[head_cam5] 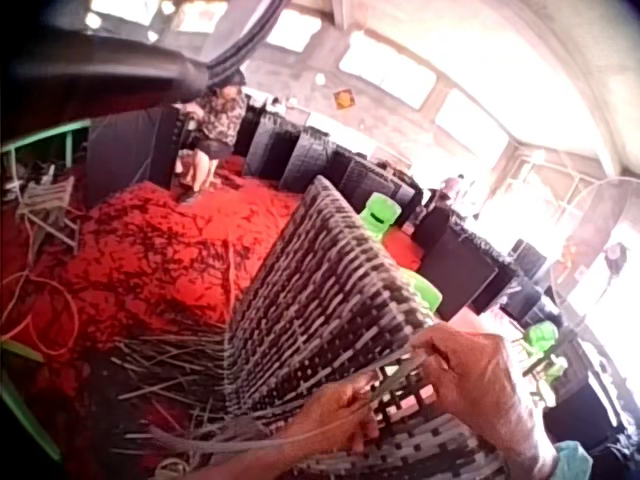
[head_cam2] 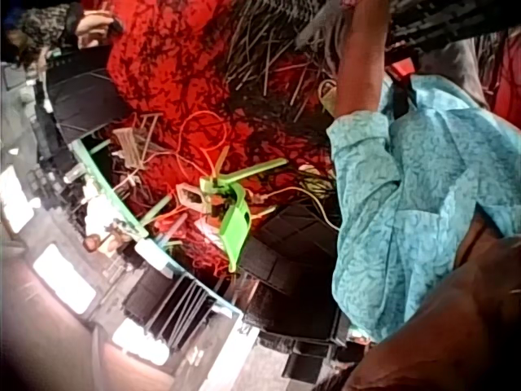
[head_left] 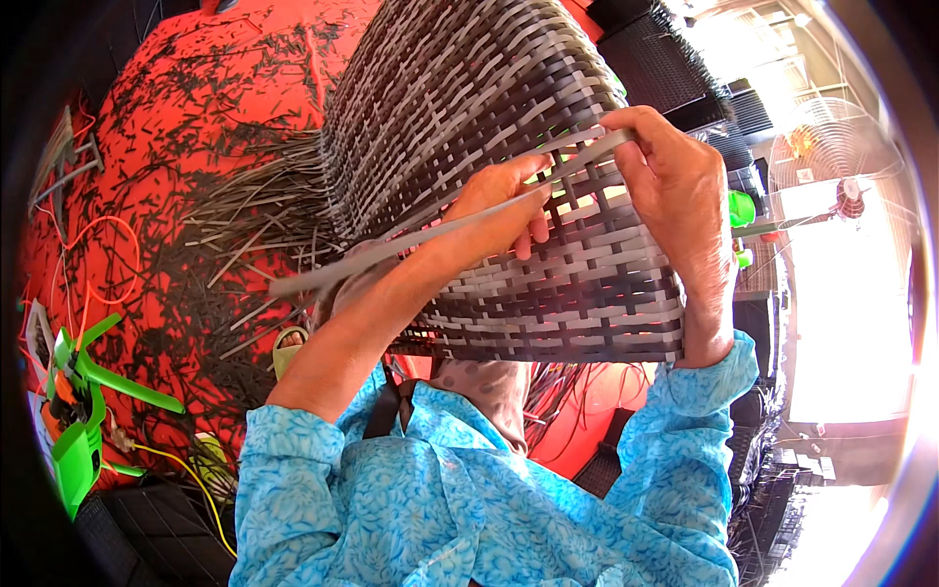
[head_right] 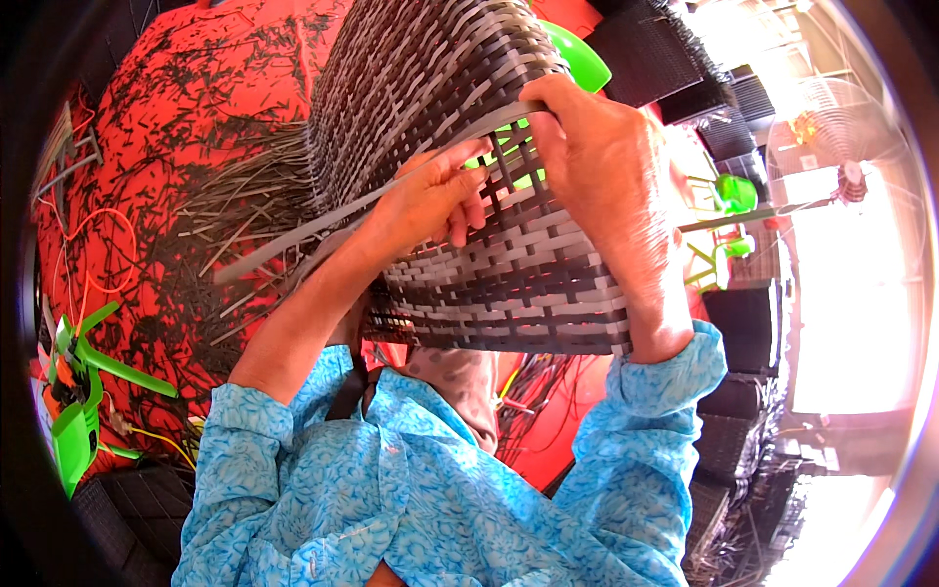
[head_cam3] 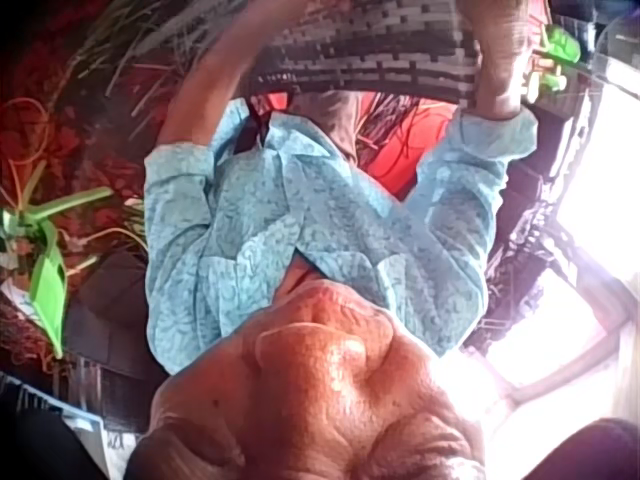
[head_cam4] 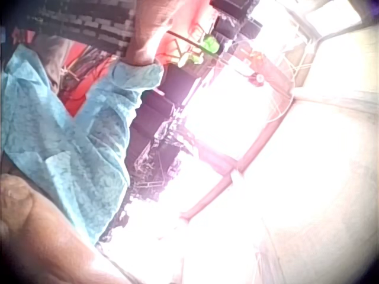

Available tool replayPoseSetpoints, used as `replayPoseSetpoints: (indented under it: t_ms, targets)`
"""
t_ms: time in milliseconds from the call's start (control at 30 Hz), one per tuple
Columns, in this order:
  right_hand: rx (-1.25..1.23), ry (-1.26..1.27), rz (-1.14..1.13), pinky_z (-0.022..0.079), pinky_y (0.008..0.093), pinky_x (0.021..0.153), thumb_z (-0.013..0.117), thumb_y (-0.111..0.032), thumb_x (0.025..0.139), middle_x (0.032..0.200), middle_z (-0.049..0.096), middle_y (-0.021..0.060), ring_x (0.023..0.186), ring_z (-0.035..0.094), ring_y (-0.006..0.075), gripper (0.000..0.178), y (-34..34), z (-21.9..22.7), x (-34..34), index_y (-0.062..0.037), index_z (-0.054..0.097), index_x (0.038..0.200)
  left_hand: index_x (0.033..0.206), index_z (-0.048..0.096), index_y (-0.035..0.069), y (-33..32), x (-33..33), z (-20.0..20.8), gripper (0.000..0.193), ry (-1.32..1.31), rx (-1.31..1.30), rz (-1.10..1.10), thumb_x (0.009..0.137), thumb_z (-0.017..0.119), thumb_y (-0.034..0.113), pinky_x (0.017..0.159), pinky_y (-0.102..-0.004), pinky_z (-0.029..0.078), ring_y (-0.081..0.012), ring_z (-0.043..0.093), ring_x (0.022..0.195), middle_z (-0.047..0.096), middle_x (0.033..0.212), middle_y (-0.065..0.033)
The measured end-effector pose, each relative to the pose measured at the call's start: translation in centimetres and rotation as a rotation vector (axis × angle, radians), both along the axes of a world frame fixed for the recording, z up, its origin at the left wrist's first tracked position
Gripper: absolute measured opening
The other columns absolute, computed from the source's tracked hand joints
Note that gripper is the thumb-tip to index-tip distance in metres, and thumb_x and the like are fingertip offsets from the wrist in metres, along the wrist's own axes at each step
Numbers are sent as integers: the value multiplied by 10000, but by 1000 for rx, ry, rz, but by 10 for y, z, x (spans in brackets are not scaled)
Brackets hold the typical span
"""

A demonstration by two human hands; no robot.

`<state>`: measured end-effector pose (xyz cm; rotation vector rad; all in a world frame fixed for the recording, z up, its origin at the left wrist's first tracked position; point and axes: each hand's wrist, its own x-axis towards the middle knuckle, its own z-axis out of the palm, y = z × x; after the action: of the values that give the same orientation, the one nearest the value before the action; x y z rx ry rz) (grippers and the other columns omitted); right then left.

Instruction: The person weaves a wicker chair by threading plastic strips through the frame and tucking the loose ends into the woven structure by hand.

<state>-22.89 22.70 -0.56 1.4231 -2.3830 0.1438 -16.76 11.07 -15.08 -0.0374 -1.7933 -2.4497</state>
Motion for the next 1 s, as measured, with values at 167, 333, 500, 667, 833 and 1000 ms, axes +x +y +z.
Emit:
replayPoseSetpoints:
  t_ms: [167,333,500,667,833,1000]
  targets:
    - [-148,-292,-75,466,260,538,603,-123,868,660,636,78,560,610,151,149,3,-4,-14,-60,634,1000,1300,456,5,-12,-12,-6,426,-14,-61,-4,916,514,182,405,-204,369,-84,550,468,607,666,-45]
    - [-264,-390,-82,470,212,542,597,-123,885,728,657,46,618,608,68,154,8,-7,-25,-47,640,1012,1203,557,10,-16,-21,-9,325,37,-257,32,898,527,118,415,-228,401,-93,549,460,613,660,-58]
    - [-299,-520,-123,446,202,531,620,-148,873,676,605,-1,578,543,47,166,12,-4,-29,-48,641,1003,981,629,34,-28,-32,-11,164,20,-94,-18,880,605,161,396,-210,372,-71,516,448,594,657,-21]
    - [-201,-310,-229,394,236,494,696,-230,814,606,556,-5,530,485,44,222,11,-4,-31,-57,633,939,864,638,65,-27,-27,-30,154,55,186,-23,865,652,218,491,-199,394,-55,523,572,584,712,9]
    - [-105,-161,-211,418,303,507,697,-286,811,541,529,34,493,499,144,271,5,-11,-23,-43,582,779,869,640,57,-18,-14,-52,97,-139,364,63,865,623,152,583,-216,414,-82,557,709,615,806,-5]
    - [-22,-176,-200,453,334,538,544,-435,909,553,574,112,559,609,212,426,-2,-8,-14,-68,630,711,878,633,56,-14,-15,-62,96,38,372,113,848,629,148,528,-200,403,-60,512,636,594,756,-3]
